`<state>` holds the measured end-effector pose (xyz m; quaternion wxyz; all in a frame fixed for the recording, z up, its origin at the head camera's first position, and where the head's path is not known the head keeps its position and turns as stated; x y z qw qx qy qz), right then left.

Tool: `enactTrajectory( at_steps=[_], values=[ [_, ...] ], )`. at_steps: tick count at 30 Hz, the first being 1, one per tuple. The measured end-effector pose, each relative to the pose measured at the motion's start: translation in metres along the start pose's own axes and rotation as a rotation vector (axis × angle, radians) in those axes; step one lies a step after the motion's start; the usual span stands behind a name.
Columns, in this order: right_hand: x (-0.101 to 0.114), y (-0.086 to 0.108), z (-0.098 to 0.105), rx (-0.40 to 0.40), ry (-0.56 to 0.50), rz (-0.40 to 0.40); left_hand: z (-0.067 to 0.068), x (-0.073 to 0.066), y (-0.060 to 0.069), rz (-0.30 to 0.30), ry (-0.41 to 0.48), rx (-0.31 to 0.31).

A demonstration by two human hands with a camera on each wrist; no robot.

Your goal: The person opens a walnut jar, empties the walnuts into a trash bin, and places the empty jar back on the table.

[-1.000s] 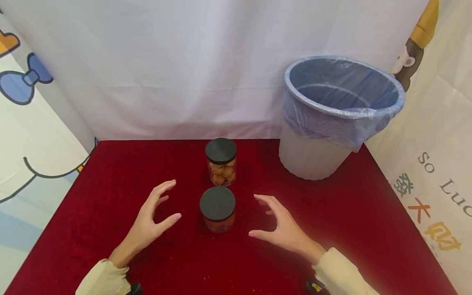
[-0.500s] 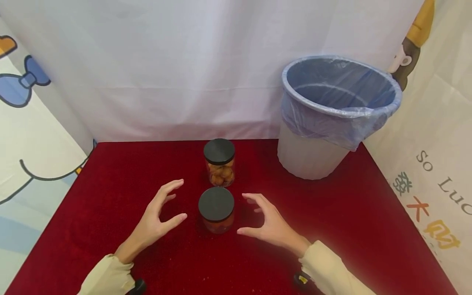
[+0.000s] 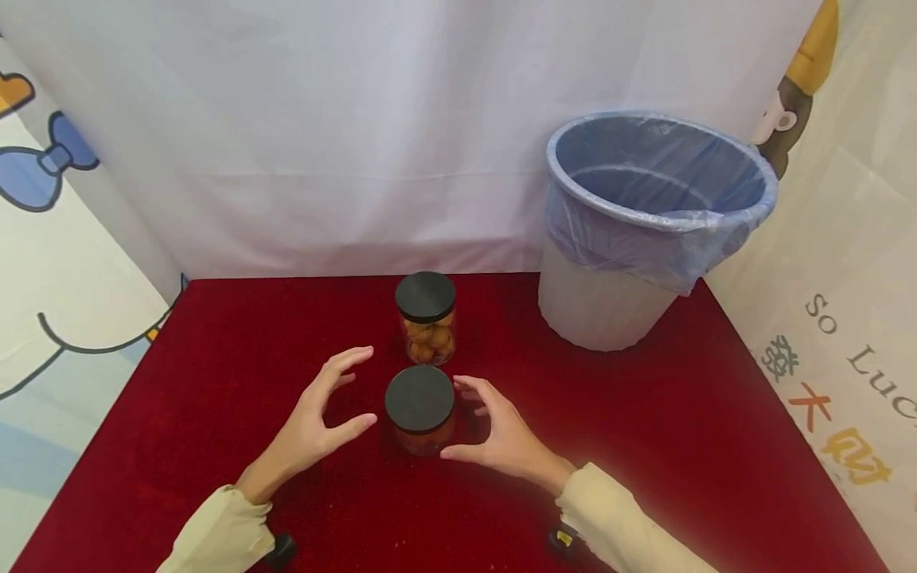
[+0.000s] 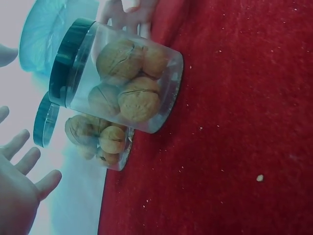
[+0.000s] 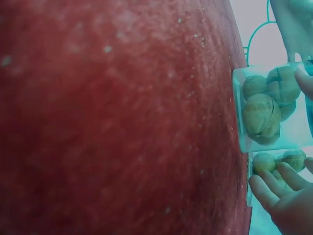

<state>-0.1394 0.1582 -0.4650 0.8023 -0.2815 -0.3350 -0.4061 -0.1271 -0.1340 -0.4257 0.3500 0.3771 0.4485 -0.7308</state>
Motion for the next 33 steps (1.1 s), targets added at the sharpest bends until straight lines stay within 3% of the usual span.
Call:
enactTrajectory(
  at_steps=[5,21,33],
  values=[
    [0.002,-0.006,-0.005,0.022,-0.037,0.001,-0.002,-0.001,-0.004,0.009,0.016,0.021],
    [0.003,-0.017,-0.024,0.016,-0.08,0.01,-0.006,-0.003,-0.016,-0.044,-0.002,0.067],
    [0.006,-0.022,-0.03,-0.061,-0.039,0.042,-0.008,-0.012,-0.02,-0.022,0.008,0.104]
  ],
)
Point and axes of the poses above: each hand's wrist, its own y-axis away from the middle knuckle, its own z-axis out of the back of the hand, x = y × z, the point moved 1 cm from there along -y, towards the middle knuckle, and after that the axes turned 11 degrees about y, right-handed, at the moved point
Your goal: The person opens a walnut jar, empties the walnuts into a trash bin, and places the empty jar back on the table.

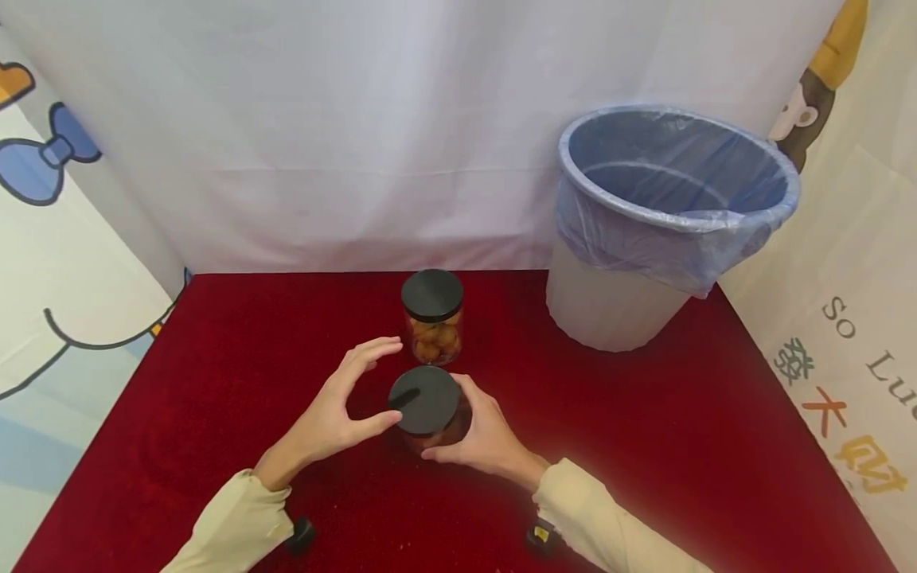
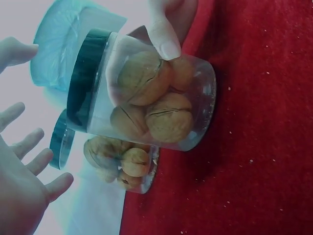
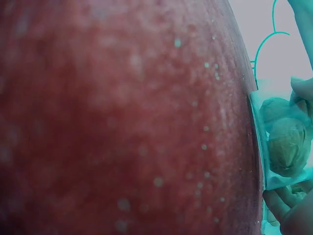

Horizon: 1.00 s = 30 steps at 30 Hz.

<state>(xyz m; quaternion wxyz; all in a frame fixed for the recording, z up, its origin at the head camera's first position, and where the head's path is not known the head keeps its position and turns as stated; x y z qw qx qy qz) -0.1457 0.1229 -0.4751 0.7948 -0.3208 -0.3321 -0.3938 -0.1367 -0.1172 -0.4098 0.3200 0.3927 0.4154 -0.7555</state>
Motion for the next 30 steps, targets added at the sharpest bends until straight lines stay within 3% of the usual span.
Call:
enactTrajectory(
  at_steps=[12,19,30],
  values=[
    [0.009,0.005,0.014,-0.025,0.104,0.045,-0.004,-0.014,-0.004,0.03,-0.012,0.052],
    [0.015,0.006,0.026,-0.045,0.156,0.089,-0.007,-0.021,-0.004,0.025,-0.013,0.068],
    [0.028,0.01,0.039,-0.061,0.228,0.168,-0.021,-0.044,-0.002,-0.013,-0.003,0.118]
  ],
)
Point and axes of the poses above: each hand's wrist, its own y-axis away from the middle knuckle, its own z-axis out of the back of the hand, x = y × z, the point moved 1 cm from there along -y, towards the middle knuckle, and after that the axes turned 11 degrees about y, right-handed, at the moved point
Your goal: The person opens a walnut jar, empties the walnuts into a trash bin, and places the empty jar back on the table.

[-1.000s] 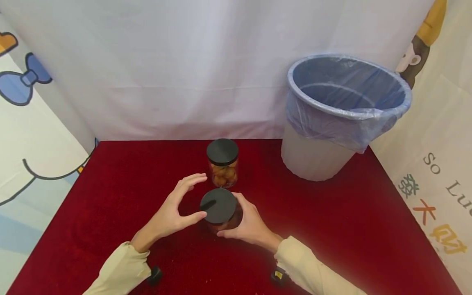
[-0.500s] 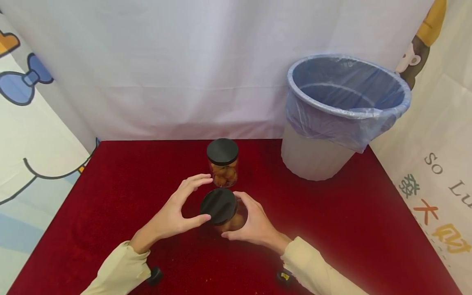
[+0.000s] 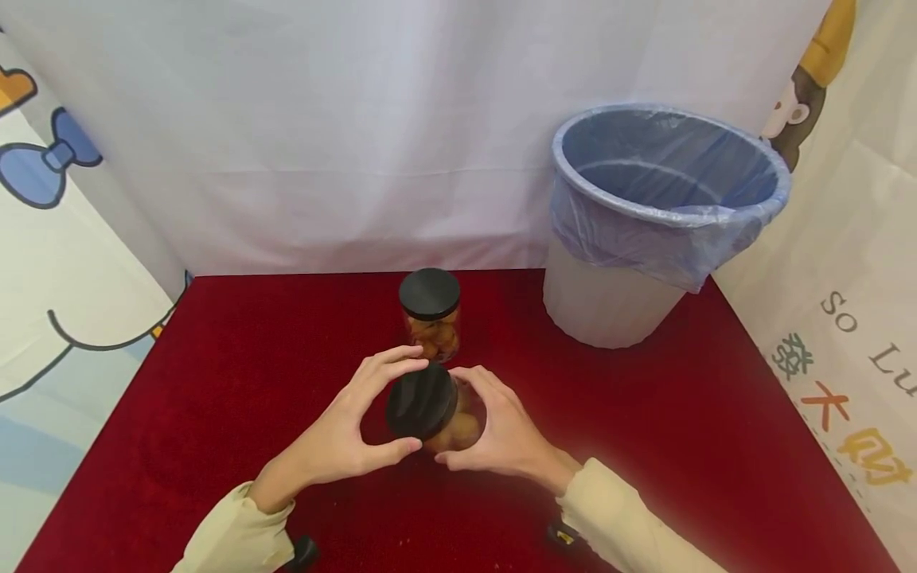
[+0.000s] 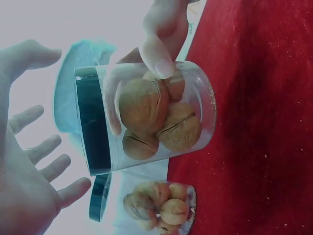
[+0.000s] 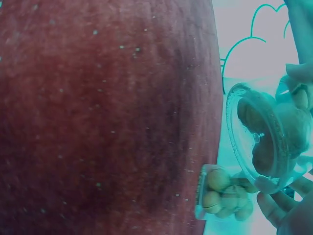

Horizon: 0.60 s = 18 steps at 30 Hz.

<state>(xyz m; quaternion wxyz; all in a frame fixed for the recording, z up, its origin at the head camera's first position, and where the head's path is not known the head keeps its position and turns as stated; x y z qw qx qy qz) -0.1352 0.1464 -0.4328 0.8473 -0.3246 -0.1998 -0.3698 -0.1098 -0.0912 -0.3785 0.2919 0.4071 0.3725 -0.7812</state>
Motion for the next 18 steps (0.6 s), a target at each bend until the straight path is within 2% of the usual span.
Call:
enactTrajectory(
  at_steps=[9,18],
  values=[
    [0.015,-0.003,0.012,0.012,0.074,0.048,-0.004,-0.009,0.001,-0.002,-0.013,0.016],
    [0.027,-0.006,0.022,0.01,0.184,0.091,-0.003,-0.017,0.006,-0.011,-0.099,0.036]
  ],
)
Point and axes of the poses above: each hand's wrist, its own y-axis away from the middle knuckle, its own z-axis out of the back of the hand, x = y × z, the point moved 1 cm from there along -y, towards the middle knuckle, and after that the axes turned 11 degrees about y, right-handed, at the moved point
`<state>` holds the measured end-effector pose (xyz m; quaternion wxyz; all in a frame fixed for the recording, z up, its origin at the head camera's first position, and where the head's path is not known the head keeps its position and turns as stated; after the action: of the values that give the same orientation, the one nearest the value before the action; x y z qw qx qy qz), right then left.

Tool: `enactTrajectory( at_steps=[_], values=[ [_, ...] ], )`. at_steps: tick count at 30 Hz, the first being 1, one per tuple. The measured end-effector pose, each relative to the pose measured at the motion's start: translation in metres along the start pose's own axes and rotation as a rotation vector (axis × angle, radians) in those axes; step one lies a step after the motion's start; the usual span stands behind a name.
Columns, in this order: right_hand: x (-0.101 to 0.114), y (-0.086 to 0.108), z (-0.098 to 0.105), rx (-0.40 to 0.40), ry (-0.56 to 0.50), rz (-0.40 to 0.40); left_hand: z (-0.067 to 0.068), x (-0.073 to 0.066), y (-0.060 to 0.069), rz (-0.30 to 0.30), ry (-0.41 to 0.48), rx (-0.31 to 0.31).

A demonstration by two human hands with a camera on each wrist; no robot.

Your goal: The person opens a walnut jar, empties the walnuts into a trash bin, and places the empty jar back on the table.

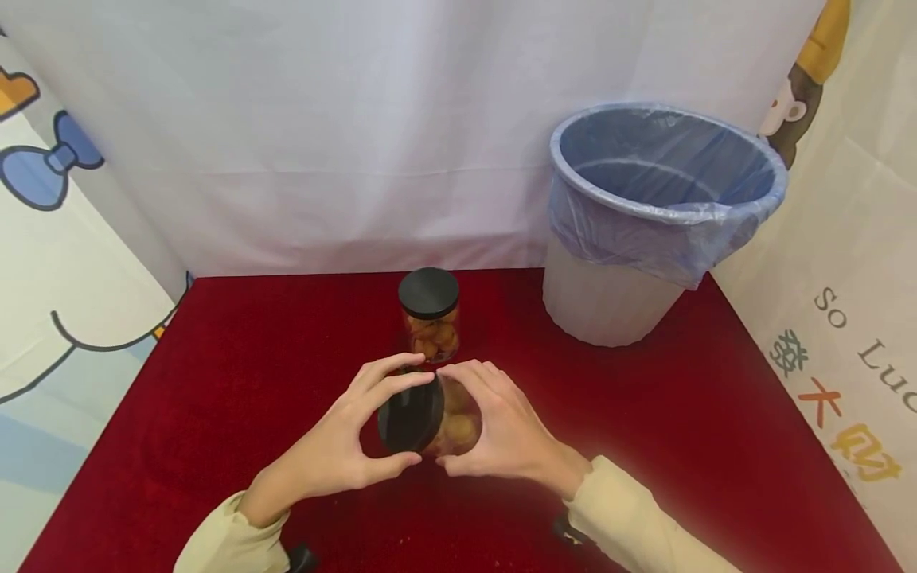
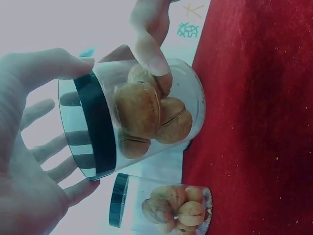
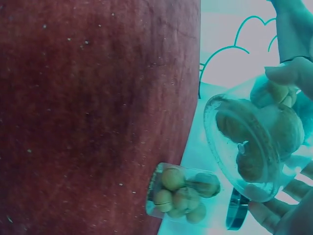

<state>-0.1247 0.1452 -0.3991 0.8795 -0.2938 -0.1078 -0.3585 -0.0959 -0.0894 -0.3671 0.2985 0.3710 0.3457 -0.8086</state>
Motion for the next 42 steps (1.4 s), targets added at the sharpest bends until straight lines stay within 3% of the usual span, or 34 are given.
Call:
enactTrajectory(
  at_steps=[7,13,18,29,42],
  values=[
    [0.003,0.001,0.003,0.012,0.021,0.011,0.001,0.002,0.002,-0.059,-0.09,-0.018],
    [0.003,0.003,0.005,0.039,-0.093,0.027,0.002,0.006,0.003,-0.105,-0.066,-0.052],
    [0.001,0.005,0.008,0.053,-0.115,0.047,0.002,0.01,0.004,-0.137,-0.041,-0.074],
    [0.0,0.006,0.003,0.045,-0.151,0.101,0.002,0.012,0.011,-0.131,-0.058,-0.095],
    [-0.002,0.004,0.003,0.024,-0.158,0.101,0.001,0.012,0.01,-0.143,-0.059,-0.123]
  ],
)
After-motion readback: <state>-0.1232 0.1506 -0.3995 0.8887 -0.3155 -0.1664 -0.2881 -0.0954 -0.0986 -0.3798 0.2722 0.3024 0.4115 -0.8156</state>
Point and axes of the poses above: each hand's wrist, its own y-axis away from the middle knuckle, its own z-axis out of the back of the hand, x = y × z, the point moved 1 cm from there along -y, towards the middle knuckle, and after that the axes turned 11 degrees about y, right-handed, at the moved point
